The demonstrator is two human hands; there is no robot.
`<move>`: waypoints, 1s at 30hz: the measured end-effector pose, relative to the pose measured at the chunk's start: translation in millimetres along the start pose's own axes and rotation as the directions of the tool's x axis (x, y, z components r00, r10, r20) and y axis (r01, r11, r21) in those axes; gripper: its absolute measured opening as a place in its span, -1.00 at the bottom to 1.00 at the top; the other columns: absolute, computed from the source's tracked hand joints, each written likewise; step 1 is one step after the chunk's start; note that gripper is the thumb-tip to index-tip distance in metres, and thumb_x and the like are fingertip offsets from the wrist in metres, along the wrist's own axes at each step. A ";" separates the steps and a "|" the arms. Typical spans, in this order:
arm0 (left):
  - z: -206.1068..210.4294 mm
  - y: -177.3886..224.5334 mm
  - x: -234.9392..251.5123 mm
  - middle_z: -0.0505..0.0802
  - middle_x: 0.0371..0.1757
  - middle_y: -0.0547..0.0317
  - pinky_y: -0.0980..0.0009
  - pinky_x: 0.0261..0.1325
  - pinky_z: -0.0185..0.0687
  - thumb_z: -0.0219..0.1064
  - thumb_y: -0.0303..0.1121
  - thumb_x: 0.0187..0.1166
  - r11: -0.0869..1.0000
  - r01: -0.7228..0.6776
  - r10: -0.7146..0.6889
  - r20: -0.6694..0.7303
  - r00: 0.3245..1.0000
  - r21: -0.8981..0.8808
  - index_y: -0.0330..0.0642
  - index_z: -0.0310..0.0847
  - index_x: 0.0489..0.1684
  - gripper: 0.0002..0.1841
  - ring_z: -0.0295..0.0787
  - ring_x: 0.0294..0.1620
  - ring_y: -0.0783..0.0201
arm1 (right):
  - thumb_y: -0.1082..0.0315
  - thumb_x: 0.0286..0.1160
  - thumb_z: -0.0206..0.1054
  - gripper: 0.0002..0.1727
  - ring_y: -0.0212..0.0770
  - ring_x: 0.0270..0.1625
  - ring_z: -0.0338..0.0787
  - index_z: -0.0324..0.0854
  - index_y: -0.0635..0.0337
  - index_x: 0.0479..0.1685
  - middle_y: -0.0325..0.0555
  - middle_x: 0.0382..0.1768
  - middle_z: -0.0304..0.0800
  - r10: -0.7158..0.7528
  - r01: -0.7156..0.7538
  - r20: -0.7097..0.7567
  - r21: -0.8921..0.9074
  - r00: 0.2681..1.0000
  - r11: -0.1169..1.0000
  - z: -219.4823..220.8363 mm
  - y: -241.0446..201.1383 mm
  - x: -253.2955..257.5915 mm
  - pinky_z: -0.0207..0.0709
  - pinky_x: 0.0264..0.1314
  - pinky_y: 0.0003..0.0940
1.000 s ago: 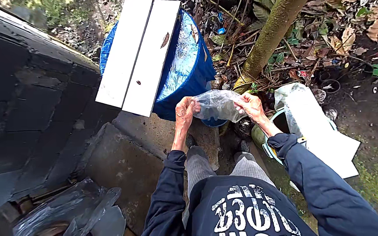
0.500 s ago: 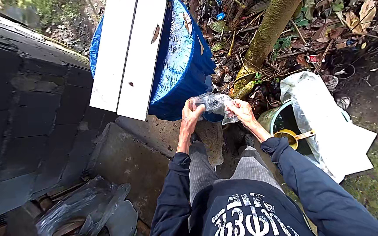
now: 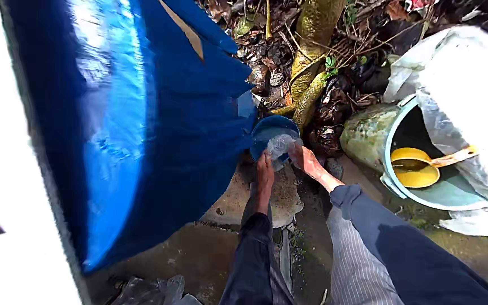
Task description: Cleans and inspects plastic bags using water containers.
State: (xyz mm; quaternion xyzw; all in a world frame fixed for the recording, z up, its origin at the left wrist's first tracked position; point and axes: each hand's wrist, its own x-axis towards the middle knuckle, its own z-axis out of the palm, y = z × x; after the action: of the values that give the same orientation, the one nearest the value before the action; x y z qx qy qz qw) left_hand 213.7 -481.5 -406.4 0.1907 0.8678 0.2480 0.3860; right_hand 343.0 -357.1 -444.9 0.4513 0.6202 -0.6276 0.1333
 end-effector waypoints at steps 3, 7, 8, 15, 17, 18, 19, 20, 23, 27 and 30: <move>34.9 -35.4 39.6 0.69 0.50 -0.25 0.00 0.67 0.38 -0.06 -0.32 0.88 0.995 0.008 -0.015 0.069 0.998 0.098 -0.31 0.41 0.66 -0.53 0.60 0.56 -0.09 | 0.31 0.86 0.05 -0.51 0.14 0.48 0.67 0.37 0.27 0.68 0.27 0.46 0.64 0.039 -0.040 0.022 0.040 0.999 0.998 19.2 33.7 45.7 0.47 0.59 0.09; 71.0 -76.7 86.1 0.50 0.71 -0.13 -0.02 0.76 0.24 -0.12 -0.20 0.92 0.993 0.019 -0.037 0.155 0.987 0.118 -0.22 0.33 0.75 -0.49 0.41 0.72 -0.02 | 0.37 0.82 0.06 -0.53 0.31 0.55 0.57 0.44 0.33 0.62 0.41 0.45 0.59 -0.002 0.002 0.009 -0.025 1.000 1.000 39.2 75.8 106.5 0.37 0.65 0.20; 78.8 -85.9 95.5 0.45 0.75 -0.10 -0.05 0.77 0.22 -0.14 -0.16 0.92 0.993 0.027 -0.047 0.173 0.984 0.115 -0.19 0.30 0.77 -0.47 0.37 0.74 -0.03 | 0.39 0.80 0.07 -0.56 0.34 0.51 0.59 0.50 0.37 0.56 0.43 0.39 0.63 -0.012 0.012 0.002 -0.026 1.000 1.000 46.2 87.9 122.5 0.38 0.63 0.21; 128.5 -138.5 167.3 0.19 0.87 -0.18 0.04 0.87 -0.02 -0.08 -0.28 0.89 0.985 0.068 -0.102 0.214 0.972 0.159 -0.19 0.17 0.83 -0.47 0.02 0.89 -0.07 | 0.41 0.78 0.07 -0.63 0.31 0.46 0.63 0.61 0.44 0.36 0.41 0.27 0.71 -0.010 0.010 -0.005 -0.006 1.000 1.000 84.5 129.3 202.0 0.40 0.58 0.20; 134.7 -149.2 184.3 0.17 0.88 -0.17 0.08 0.89 -0.06 -0.08 -0.29 0.89 0.982 0.021 -0.062 0.219 0.974 0.186 -0.19 0.17 0.83 -0.47 -0.03 0.91 -0.06 | 0.42 0.78 0.07 -0.63 0.30 0.44 0.65 0.60 0.43 0.38 0.40 0.27 0.71 0.000 0.000 -0.001 0.001 1.000 1.000 92.0 131.3 216.7 0.40 0.57 0.19; 137.1 -154.3 192.0 0.15 0.88 -0.16 0.09 0.89 -0.06 -0.08 -0.30 0.88 0.981 -0.007 -0.038 0.223 0.974 0.196 -0.19 0.17 0.84 -0.47 -0.04 0.91 -0.05 | 0.42 0.78 0.06 -0.62 0.28 0.46 0.64 0.58 0.42 0.41 0.40 0.30 0.71 0.010 -0.010 0.004 0.003 1.000 1.000 94.9 132.4 223.6 0.39 0.59 0.18; 139.0 -159.7 199.6 0.12 0.89 -0.16 0.10 0.89 -0.07 -0.08 -0.31 0.88 0.978 -0.029 -0.019 0.231 0.973 0.205 -0.17 0.16 0.84 -0.46 -0.07 0.92 -0.05 | 0.42 0.79 0.06 -0.60 0.27 0.49 0.63 0.57 0.41 0.44 0.39 0.33 0.69 0.023 -0.023 0.012 -0.001 1.000 1.000 97.4 133.5 230.4 0.37 0.61 0.18; 141.1 -165.2 206.8 0.08 0.91 -0.17 0.10 0.90 -0.09 -0.09 -0.30 0.88 0.975 -0.049 -0.006 0.243 0.970 0.217 -0.15 0.14 0.86 -0.45 -0.10 0.92 -0.05 | 0.43 0.77 0.06 -0.60 0.28 0.50 0.61 0.56 0.41 0.45 0.39 0.35 0.68 0.032 -0.032 0.017 -0.006 0.999 0.999 99.9 135.1 237.2 0.37 0.61 0.18; 147.7 -175.9 222.9 0.00 0.92 -0.16 0.08 0.90 -0.12 -0.09 -0.29 0.87 0.963 -0.037 -0.043 0.285 0.958 0.268 -0.10 0.08 0.89 -0.43 -0.15 0.93 -0.05 | 0.42 0.78 0.06 -0.60 0.29 0.54 0.58 0.55 0.42 0.44 0.40 0.38 0.65 0.066 -0.065 0.036 -0.015 0.997 0.998 107.3 143.4 254.2 0.34 0.64 0.17; 159.3 -184.3 240.0 0.13 0.87 -0.26 -0.03 0.83 0.05 -0.07 -0.26 0.87 0.918 0.011 -0.142 0.303 0.943 0.396 -0.09 0.14 0.86 -0.45 0.02 0.88 -0.16 | 0.39 0.77 0.07 -0.58 0.30 0.52 0.59 0.52 0.33 0.51 0.38 0.40 0.64 0.158 -0.157 0.067 -0.028 0.985 0.987 118.0 157.1 275.3 0.37 0.59 0.25; 169.8 -191.2 253.5 0.37 0.74 -0.30 -0.06 0.75 0.23 -0.09 -0.24 0.88 0.895 0.057 -0.214 0.314 0.925 0.442 -0.14 0.18 0.82 -0.47 0.29 0.75 -0.16 | 0.34 0.81 0.05 -0.53 0.28 0.62 0.50 0.46 0.30 0.62 0.35 0.52 0.56 0.177 -0.173 0.091 -0.044 0.980 0.984 124.9 164.7 285.6 0.26 0.69 0.24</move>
State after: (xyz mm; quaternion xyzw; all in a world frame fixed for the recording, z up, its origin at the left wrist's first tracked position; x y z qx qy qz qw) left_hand 157.4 -454.7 -761.0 0.2496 0.8281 -0.0132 0.5018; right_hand 253.6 -389.4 -784.4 0.4714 0.5821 -0.6231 0.2253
